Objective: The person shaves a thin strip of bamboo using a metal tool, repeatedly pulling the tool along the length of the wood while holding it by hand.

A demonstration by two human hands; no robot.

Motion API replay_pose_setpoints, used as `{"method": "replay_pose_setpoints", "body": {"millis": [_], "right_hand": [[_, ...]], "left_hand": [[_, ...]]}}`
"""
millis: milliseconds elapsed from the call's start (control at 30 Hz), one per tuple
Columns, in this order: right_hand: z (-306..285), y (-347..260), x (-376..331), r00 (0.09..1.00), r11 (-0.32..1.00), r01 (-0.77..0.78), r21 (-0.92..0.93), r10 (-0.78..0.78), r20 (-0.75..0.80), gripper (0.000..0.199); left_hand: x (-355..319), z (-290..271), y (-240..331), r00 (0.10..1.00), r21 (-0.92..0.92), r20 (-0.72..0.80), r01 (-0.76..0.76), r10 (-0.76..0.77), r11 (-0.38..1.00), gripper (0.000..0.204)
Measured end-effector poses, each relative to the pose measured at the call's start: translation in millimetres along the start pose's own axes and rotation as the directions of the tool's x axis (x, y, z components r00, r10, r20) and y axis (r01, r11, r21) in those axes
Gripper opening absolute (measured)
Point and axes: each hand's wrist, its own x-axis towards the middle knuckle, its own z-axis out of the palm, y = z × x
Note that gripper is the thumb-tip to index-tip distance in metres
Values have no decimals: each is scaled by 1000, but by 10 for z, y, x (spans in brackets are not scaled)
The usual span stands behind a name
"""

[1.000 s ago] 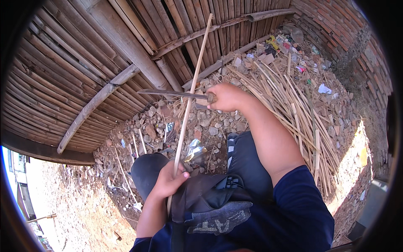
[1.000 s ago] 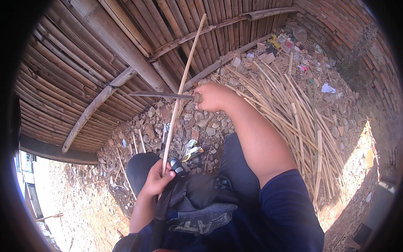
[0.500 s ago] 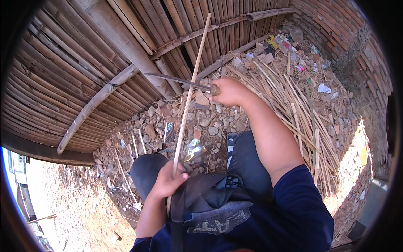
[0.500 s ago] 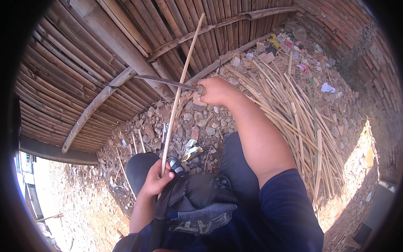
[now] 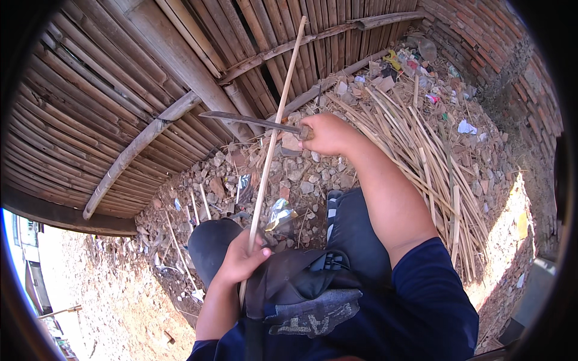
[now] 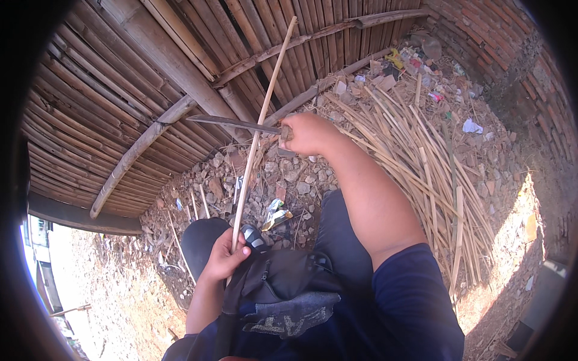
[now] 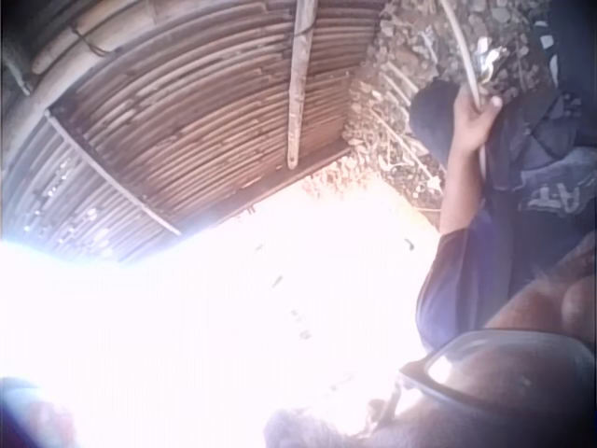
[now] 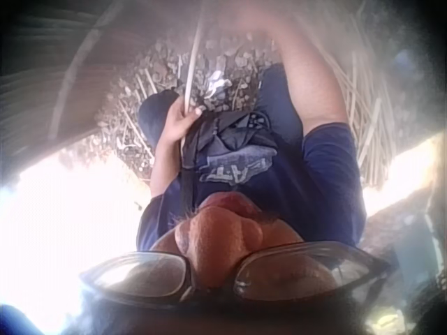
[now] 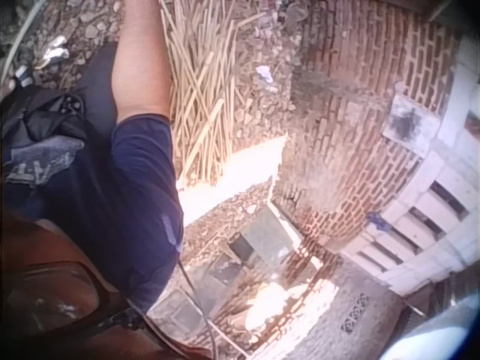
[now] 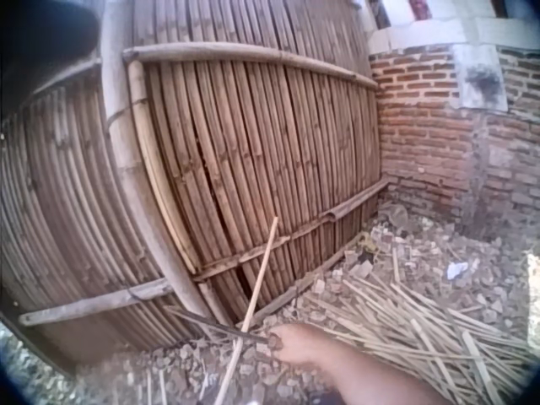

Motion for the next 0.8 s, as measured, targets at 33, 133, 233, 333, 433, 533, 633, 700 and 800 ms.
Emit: {"method": "replay_pose_setpoints", "body": {"millis": [33,133,233,333,433,533,633,700,800], "right_hand": [[-2,18,3,998,1000,-14,26,16,-55,51],[-8,2,25,1000,1000,-14,-10,14,-12,49],[-35,-115,-3,990,996,18,-86,-6,143,54],[-60,-218,-24,970,992,59,-113,-30,243,53],[-24,-124,-8,982,996,42,-76,-27,186,51],[-32,-45,6,999,997,-32,-65,34,39,49],[-94,-76,-9,994,994,-108,-26,108,-3,48],[-95,-119,-22,997,996,-67,-65,70,35,49],[-57,-271,-83,989,991,21,-131,-1,150,50]], "left_hand": [[0,9,7,1000,-28,3,3,-3,1000,28],[-3,4,4,1000,3,3,-6,6,1000,27],[-7,-4,-10,1000,3,2,0,0,1000,27],[-1,-46,-62,1000,70,6,-18,18,997,28],[-2,-12,11,1000,33,6,9,-9,999,28],[-3,25,55,1000,-40,7,16,-16,999,28],[-1,18,36,1000,-41,6,19,-19,999,28],[1,-14,-12,1000,-14,5,17,-16,1000,28],[-1,-12,-4,1000,1,-4,18,-18,1000,28]]}}
